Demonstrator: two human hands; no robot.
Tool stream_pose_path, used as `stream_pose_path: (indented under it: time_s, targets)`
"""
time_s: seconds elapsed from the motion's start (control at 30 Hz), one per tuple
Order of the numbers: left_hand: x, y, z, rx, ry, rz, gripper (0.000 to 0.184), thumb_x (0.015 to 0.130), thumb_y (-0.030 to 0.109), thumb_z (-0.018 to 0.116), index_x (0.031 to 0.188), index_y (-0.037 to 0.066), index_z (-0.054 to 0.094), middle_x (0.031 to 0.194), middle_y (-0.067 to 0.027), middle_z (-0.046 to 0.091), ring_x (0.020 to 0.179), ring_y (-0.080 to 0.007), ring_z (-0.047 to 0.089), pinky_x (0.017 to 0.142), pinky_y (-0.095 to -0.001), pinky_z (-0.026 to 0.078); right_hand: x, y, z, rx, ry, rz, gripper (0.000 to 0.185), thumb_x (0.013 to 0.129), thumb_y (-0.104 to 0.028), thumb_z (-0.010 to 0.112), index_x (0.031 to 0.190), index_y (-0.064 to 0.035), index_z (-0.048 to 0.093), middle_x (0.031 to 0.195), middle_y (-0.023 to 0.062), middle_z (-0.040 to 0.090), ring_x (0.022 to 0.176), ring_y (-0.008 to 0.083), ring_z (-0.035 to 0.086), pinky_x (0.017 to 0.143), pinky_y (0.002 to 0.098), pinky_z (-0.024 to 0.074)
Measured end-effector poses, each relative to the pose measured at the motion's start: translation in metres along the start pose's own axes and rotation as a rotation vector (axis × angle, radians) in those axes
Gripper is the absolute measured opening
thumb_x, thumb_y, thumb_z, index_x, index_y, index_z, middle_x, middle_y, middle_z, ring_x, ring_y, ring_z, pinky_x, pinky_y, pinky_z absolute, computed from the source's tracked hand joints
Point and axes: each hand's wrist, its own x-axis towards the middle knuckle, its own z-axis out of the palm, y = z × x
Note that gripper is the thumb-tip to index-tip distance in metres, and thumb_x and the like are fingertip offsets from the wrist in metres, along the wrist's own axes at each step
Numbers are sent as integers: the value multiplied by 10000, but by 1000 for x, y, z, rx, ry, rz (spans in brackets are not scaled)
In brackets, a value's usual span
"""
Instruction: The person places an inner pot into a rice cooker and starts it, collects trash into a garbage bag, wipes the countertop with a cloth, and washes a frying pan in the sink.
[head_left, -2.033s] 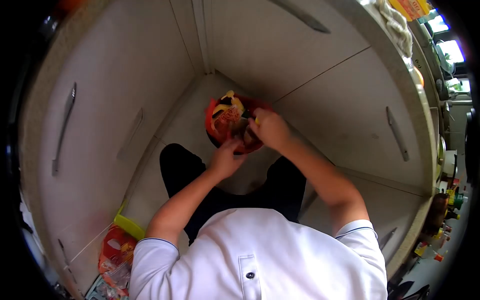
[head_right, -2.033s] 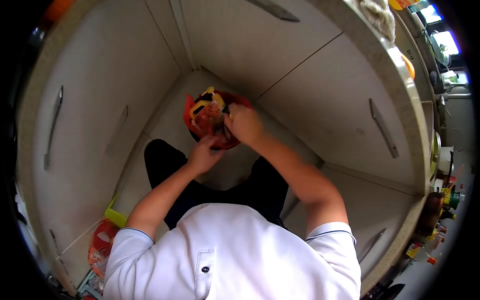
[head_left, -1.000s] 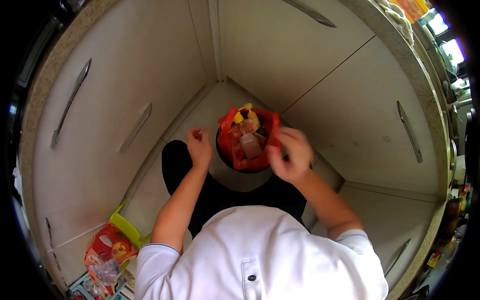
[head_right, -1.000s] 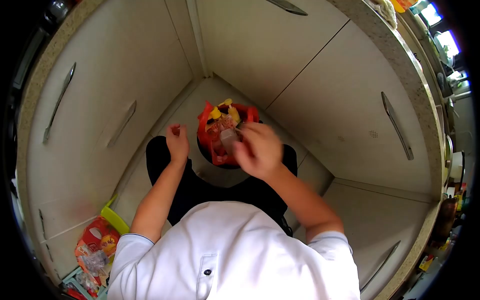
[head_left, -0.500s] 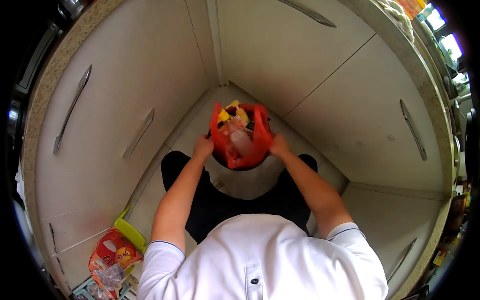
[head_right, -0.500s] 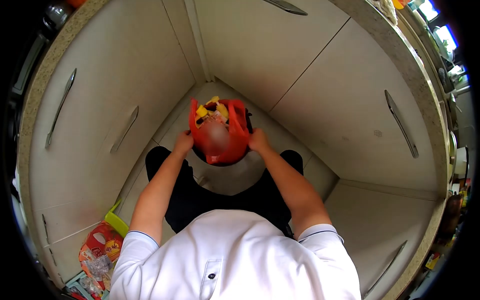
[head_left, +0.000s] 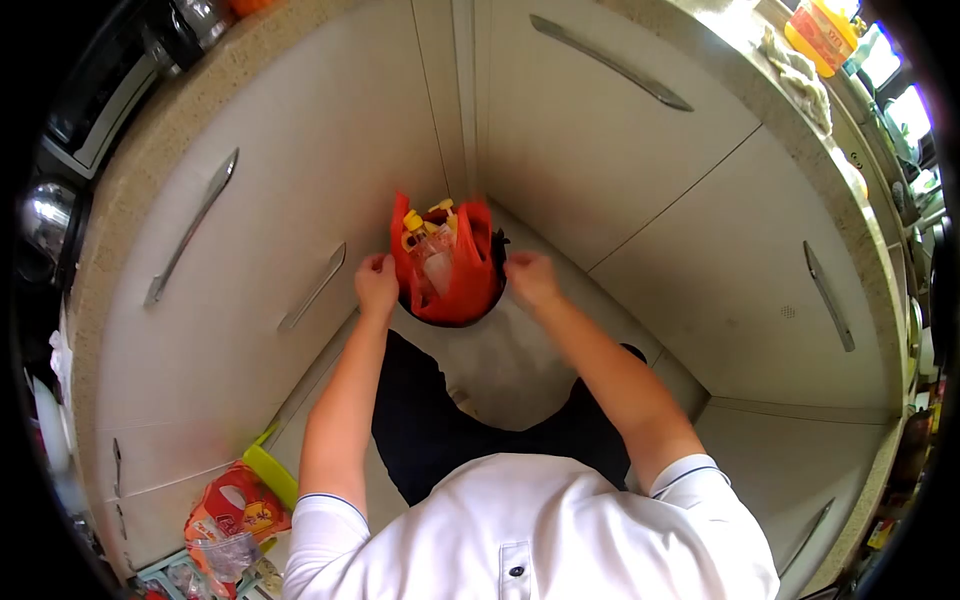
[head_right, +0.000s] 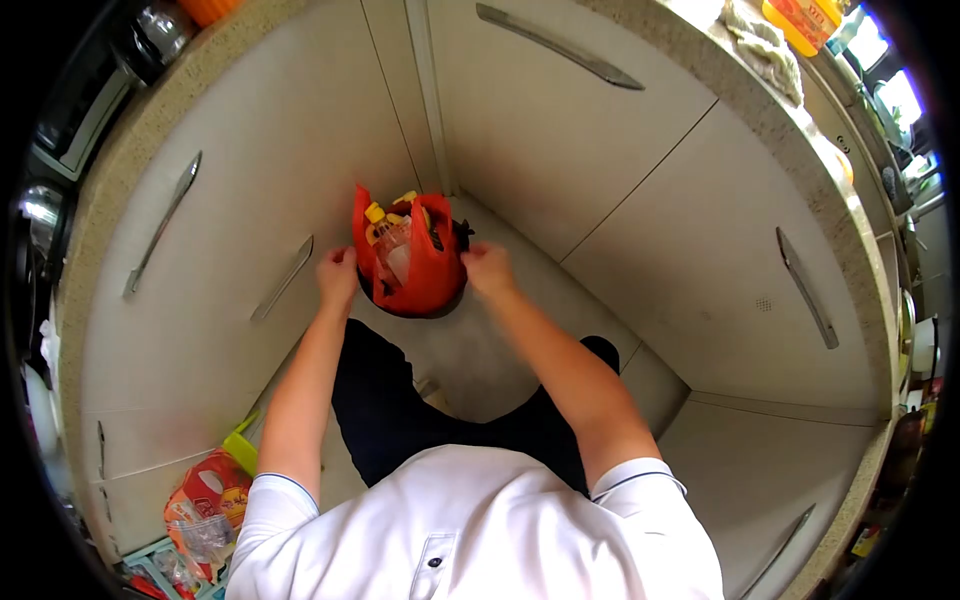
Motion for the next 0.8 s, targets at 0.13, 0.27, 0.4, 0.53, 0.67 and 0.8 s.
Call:
stream_pose_path:
  time_s: [0.13,0.27,0.4,0.53,0.67,0.8]
  targets:
    - [-11,80,-30,-412,-337,-75,187,862,64,698,769,56,536,744,-25,575,698,-136,647,552,-258,493,-59,-158,-43,629,-45,-56,169,924,-112,675,995,41,676,843,72,703,758,170,673,716,333,557]
    - [-23,121,-10,-35,-508,132,184,822,89,754,914,27,608,873,-48,633,860,-167,654,711,-314,530,-91,-199,-25,198,-139,-532,183,891,-105,684,1028,13,658,986,154,690,929,278,661,786,367,549]
    - [-93,187,-50,355,-675,526,402,803,156,787,1150,17,640,1055,-115,679,1012,-225,642,889,-355,514,-197,-247,-107,-223,-51,-662,299,850,-153,723,1095,8,663,1177,217,632,1117,384,598,909,441,529]
    - [-151,289,-113,455,-972,178,456,782,304,809,1119,23,682,1091,-166,704,1042,-276,675,897,-377,531,-307,-260,-237,-397,-123,-158,340,857,-242,719,1117,-24,693,1185,195,645,1124,374,610,942,434,521]
    - [-191,346,-142,545,-1034,244,393,814,311,775,1080,28,711,1034,-140,734,969,-257,700,874,-374,543,-406,-287,-346,-415,27,169,366,868,-277,708,1114,-6,707,1133,204,690,1085,357,651,947,417,525]
    - [-217,412,-104,506,-1011,493,319,833,224,742,1061,7,695,1020,-151,721,901,-245,712,821,-367,560,-462,-296,-404,-280,314,360,389,852,-297,729,1102,2,713,1082,197,716,1001,322,697,887,393,554]
